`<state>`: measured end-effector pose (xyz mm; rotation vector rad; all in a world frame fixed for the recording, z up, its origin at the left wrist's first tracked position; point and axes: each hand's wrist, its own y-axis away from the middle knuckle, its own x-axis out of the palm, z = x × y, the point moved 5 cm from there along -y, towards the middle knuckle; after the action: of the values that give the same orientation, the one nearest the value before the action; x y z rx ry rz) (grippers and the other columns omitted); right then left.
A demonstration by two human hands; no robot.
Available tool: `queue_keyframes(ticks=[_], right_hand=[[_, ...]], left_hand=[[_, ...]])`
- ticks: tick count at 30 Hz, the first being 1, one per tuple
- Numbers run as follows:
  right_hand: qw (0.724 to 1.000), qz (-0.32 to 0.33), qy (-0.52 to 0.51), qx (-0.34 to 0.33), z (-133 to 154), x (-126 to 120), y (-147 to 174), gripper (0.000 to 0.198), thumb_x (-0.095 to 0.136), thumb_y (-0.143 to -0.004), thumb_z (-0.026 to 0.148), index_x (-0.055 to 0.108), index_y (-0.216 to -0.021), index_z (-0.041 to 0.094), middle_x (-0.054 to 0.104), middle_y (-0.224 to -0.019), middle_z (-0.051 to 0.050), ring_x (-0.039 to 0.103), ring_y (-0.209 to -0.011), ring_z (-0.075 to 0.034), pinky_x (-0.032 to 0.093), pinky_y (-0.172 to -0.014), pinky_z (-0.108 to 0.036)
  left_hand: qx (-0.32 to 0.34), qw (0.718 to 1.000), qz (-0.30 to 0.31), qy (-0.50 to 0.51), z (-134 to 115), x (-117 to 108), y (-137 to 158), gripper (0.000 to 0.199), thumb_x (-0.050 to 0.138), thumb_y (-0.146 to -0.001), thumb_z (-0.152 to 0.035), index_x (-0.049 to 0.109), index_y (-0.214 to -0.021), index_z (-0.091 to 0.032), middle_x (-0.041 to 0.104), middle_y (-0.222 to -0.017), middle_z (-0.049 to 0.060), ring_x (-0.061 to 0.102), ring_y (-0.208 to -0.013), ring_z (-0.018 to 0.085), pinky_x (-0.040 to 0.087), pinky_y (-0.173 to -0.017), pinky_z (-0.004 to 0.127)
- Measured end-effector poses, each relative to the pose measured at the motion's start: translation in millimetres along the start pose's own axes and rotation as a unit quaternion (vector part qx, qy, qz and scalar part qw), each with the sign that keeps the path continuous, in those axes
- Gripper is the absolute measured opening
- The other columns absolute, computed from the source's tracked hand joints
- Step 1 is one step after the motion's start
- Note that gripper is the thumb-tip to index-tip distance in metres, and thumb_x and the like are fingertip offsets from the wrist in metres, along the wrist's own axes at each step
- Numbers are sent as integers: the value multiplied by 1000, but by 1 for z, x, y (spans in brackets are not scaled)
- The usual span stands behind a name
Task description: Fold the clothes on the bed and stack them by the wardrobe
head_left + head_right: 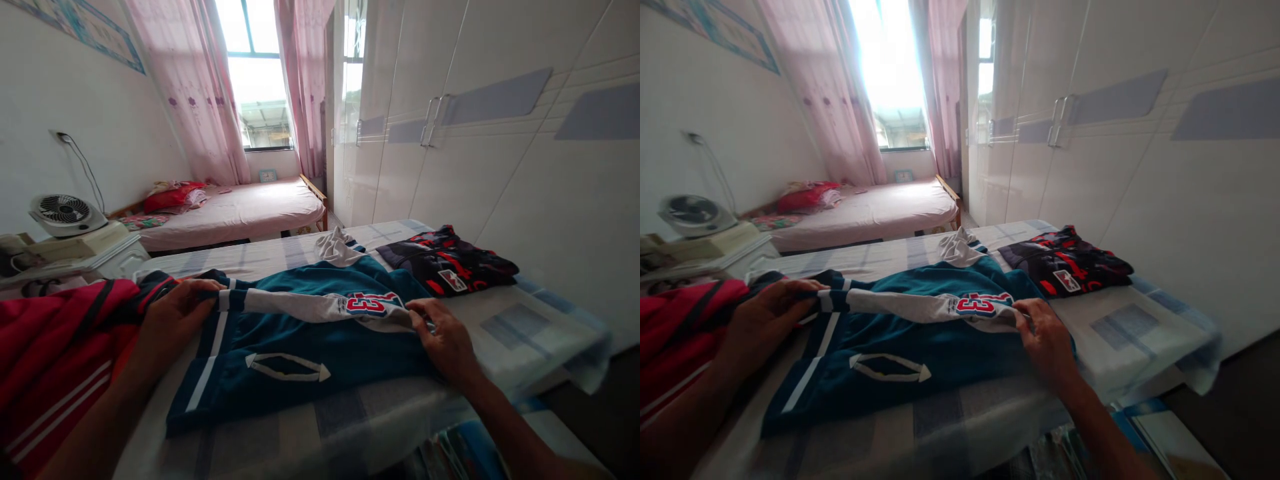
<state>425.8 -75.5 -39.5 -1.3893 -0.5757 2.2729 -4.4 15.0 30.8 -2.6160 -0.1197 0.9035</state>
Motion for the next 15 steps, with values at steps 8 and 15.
queue_keyframes(ticks=[8, 15], right_hand=[[986, 163, -36, -20, 11, 29, -51, 18, 49, -85, 29, 64, -84, 20, 66, -86, -5, 60, -84, -20, 46, -76, -32], [996, -25, -37, -71, 0, -14, -25, 10, 43, -88, 27, 53, -87, 23, 62, -99, -8, 56, -100, -23, 41, -90, -40]], left_hand=[[26, 999, 34, 19, -6, 7, 5, 12, 58, -75, -30, 56, -85, -23, 67, -101, 0, 63, -98, 19, 49, -92, 36], [108, 990, -88, 20, -10, -9, 47, 6, 55, -80, -24, 50, -82, -27, 63, -106, -2, 60, -107, 19, 47, -97, 39]])
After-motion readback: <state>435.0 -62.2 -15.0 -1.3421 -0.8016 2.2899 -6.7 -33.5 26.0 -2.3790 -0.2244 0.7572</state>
